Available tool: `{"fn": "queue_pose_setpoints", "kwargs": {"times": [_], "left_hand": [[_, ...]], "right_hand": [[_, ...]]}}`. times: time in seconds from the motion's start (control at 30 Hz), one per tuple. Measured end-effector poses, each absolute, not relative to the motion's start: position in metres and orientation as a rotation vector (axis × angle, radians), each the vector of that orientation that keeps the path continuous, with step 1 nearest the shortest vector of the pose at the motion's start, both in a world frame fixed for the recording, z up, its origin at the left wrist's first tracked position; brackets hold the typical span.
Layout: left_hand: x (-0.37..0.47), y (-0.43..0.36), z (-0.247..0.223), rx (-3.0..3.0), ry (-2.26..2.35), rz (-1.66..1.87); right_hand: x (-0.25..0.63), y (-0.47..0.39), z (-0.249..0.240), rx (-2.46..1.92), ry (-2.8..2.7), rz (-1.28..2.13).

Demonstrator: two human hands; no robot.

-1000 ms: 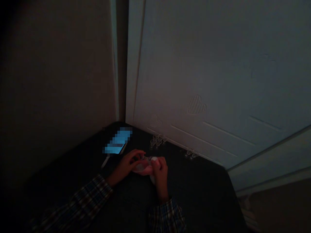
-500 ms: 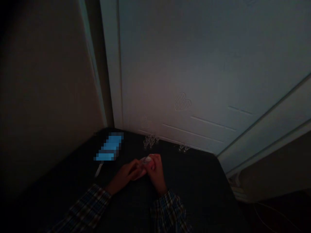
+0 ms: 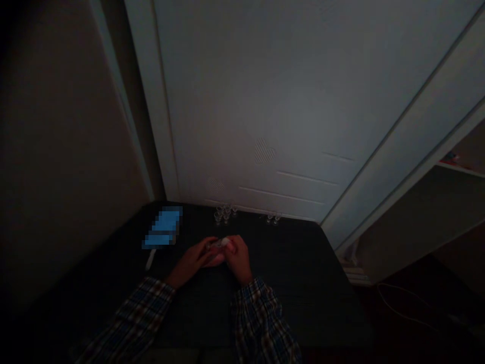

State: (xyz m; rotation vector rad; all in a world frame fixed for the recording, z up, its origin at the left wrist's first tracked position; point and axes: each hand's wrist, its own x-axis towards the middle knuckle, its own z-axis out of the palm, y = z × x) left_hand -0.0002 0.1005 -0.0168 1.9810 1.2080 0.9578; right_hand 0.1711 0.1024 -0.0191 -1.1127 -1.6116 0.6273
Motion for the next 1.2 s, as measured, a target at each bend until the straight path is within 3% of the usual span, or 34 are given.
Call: {"fn": "queue_pose_setpoints", "kwargs": {"times": [1.2], "left_hand": [[-0.003, 0.096, -0.010, 1.937, 1.329, 1.007]], "right_hand": [[0.175, 0.106, -0.015, -1.023, -1.545, 0.849]]}}
